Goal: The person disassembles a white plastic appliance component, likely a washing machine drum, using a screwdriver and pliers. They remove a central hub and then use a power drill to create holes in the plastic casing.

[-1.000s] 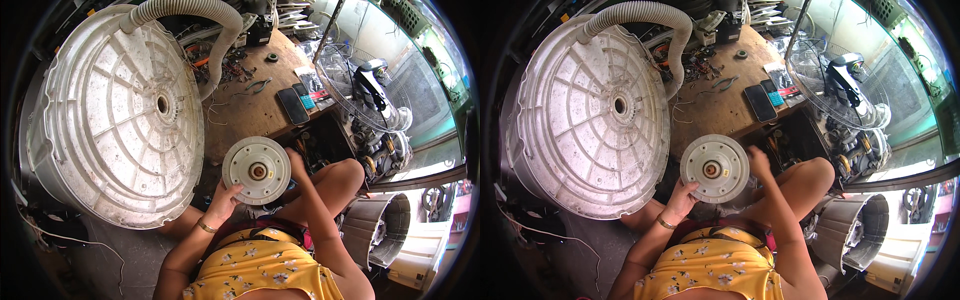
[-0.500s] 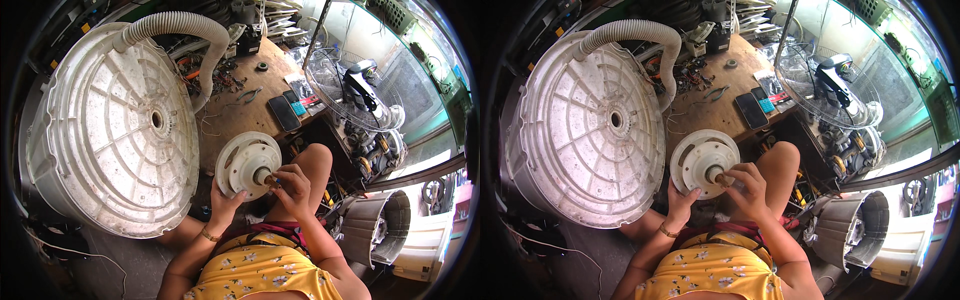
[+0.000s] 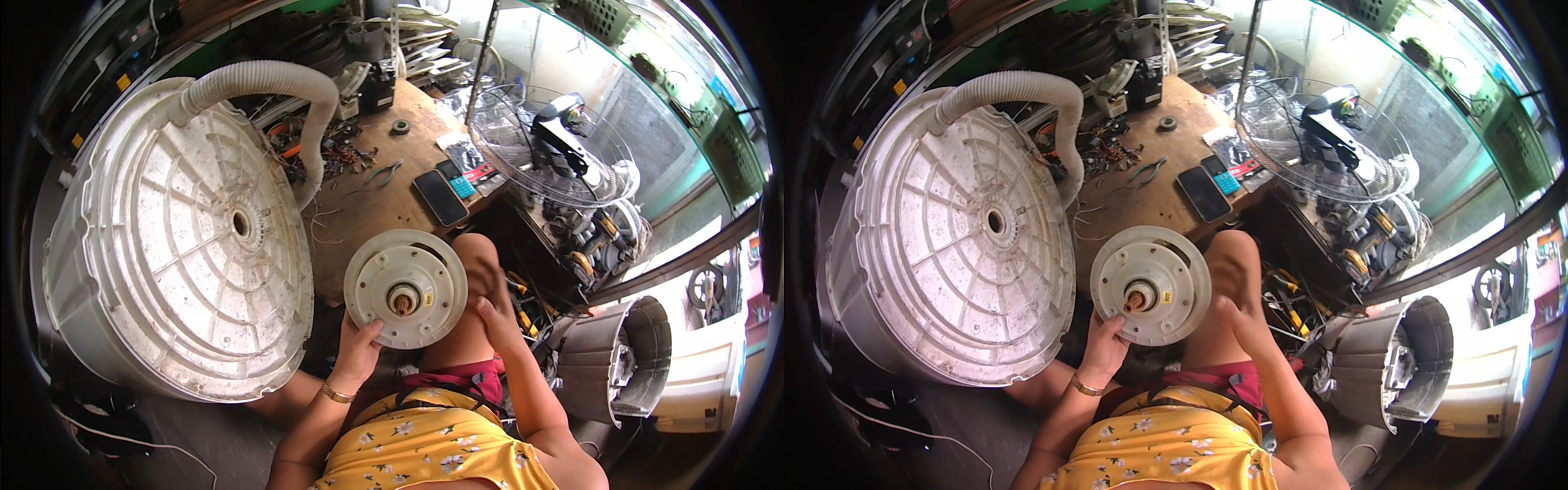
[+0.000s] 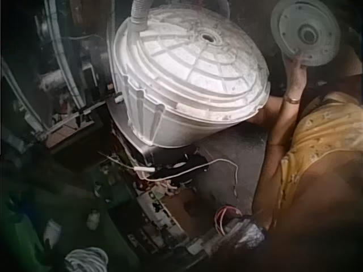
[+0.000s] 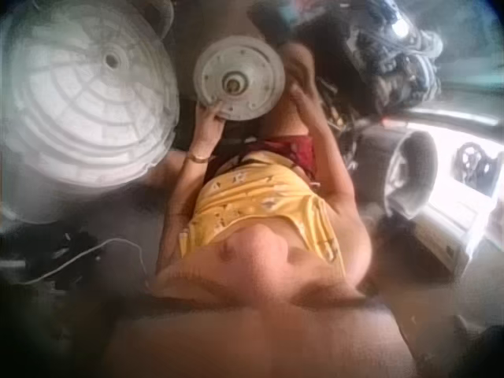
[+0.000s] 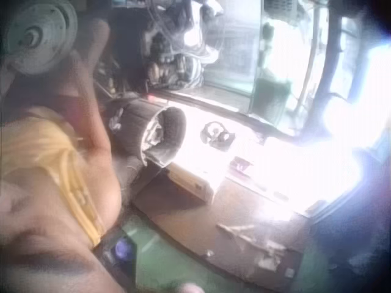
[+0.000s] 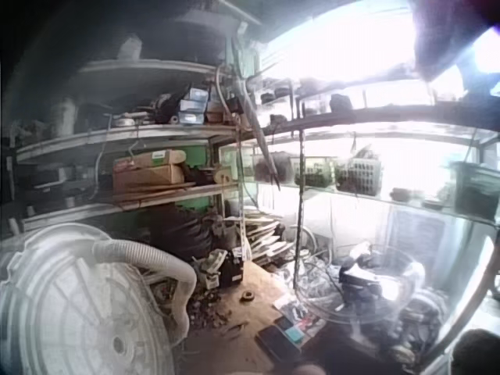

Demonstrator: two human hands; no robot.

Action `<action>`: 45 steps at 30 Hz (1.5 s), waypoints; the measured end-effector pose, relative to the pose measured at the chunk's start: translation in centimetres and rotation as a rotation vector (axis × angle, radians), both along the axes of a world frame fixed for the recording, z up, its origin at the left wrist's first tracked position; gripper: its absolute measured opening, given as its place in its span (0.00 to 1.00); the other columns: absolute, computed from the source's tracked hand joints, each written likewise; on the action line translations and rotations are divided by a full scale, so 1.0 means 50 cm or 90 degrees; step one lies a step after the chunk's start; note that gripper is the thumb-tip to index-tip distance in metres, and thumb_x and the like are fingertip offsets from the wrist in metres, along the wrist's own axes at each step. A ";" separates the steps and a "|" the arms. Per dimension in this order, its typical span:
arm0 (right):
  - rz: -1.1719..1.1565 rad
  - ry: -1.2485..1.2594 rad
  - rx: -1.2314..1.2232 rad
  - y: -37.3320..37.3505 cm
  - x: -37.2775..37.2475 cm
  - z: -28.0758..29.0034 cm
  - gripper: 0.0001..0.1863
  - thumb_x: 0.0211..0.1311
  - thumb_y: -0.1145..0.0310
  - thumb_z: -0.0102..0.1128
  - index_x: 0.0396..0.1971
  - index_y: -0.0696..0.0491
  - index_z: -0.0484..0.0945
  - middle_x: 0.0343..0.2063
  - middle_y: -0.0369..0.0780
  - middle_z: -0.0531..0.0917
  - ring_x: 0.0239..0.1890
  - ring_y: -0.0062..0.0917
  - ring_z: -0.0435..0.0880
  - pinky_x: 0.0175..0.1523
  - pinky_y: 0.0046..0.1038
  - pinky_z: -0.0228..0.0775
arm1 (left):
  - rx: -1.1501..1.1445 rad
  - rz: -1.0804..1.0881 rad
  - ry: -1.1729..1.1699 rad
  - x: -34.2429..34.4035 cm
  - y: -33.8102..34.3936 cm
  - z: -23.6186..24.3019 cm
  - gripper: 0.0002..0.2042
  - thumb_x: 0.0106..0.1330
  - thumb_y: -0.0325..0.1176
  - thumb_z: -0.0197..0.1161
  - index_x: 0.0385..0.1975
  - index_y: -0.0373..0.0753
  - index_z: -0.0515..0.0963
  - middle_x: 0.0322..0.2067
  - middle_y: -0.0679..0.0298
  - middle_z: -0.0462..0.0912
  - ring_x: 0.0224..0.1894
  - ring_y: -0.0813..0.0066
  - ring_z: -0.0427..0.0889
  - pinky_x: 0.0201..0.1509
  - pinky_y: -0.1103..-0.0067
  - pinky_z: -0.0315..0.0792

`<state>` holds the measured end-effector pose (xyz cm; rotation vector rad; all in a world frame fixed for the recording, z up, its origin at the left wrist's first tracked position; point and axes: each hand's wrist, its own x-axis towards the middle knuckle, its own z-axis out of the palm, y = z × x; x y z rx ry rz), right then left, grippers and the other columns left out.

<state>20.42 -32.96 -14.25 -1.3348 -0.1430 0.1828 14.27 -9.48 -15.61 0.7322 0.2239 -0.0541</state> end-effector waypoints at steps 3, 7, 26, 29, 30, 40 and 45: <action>0.103 0.112 0.203 -0.015 -0.034 -0.035 0.54 0.51 0.54 0.70 0.71 0.49 0.43 0.67 0.41 0.56 0.67 0.31 0.61 0.63 0.38 0.64 | 0.077 -0.053 -0.047 0.012 -0.033 0.008 0.35 0.54 0.29 0.69 0.61 0.38 0.57 0.57 0.60 0.67 0.58 0.71 0.71 0.61 0.72 0.69; -0.062 0.185 0.375 -0.036 -0.051 -0.001 0.36 0.57 0.60 0.63 0.64 0.47 0.59 0.54 0.39 0.74 0.57 0.30 0.74 0.62 0.39 0.66 | 0.293 -0.253 -0.197 0.027 -0.056 0.071 0.39 0.53 0.38 0.73 0.62 0.37 0.56 0.63 0.56 0.61 0.64 0.64 0.63 0.61 0.66 0.66; -1.018 0.072 0.364 -0.894 -0.305 -0.215 0.28 0.63 0.54 0.50 0.59 0.54 0.66 0.54 0.49 0.76 0.48 0.50 0.80 0.43 0.56 0.79 | 0.710 -0.168 -0.320 -0.042 0.053 0.190 0.22 0.55 0.35 0.68 0.49 0.37 0.73 0.56 0.56 0.72 0.53 0.66 0.74 0.54 0.74 0.71; -0.895 -0.055 0.566 -1.002 -0.364 -0.195 0.30 0.59 0.57 0.42 0.57 0.60 0.68 0.55 0.53 0.74 0.53 0.55 0.75 0.52 0.60 0.73 | 0.742 -0.217 -0.396 -0.031 0.055 0.211 0.21 0.54 0.30 0.68 0.49 0.39 0.73 0.56 0.56 0.72 0.56 0.61 0.73 0.57 0.73 0.68; -0.971 -0.061 0.472 -1.025 -0.341 -0.172 0.30 0.58 0.59 0.45 0.58 0.62 0.67 0.54 0.55 0.73 0.54 0.55 0.74 0.53 0.60 0.73 | 0.752 -0.220 -0.410 -0.029 0.064 0.214 0.21 0.55 0.30 0.68 0.50 0.39 0.73 0.56 0.56 0.72 0.57 0.59 0.72 0.59 0.71 0.68; -0.451 -0.147 -0.019 -0.545 0.097 -0.088 0.19 0.70 0.50 0.49 0.25 0.49 0.71 0.22 0.33 0.75 0.24 0.17 0.73 0.31 0.20 0.65 | 0.843 -0.132 -0.496 -0.141 0.111 0.301 0.18 0.56 0.31 0.69 0.46 0.37 0.75 0.52 0.54 0.76 0.51 0.58 0.78 0.53 0.69 0.73; -0.381 -0.222 -0.134 -0.212 0.235 -0.014 0.17 0.72 0.57 0.48 0.30 0.55 0.74 0.20 0.33 0.75 0.22 0.14 0.70 0.29 0.19 0.63 | 0.877 0.173 -0.594 -0.227 0.188 0.383 0.10 0.58 0.39 0.69 0.30 0.41 0.79 0.35 0.55 0.84 0.38 0.62 0.84 0.41 0.70 0.76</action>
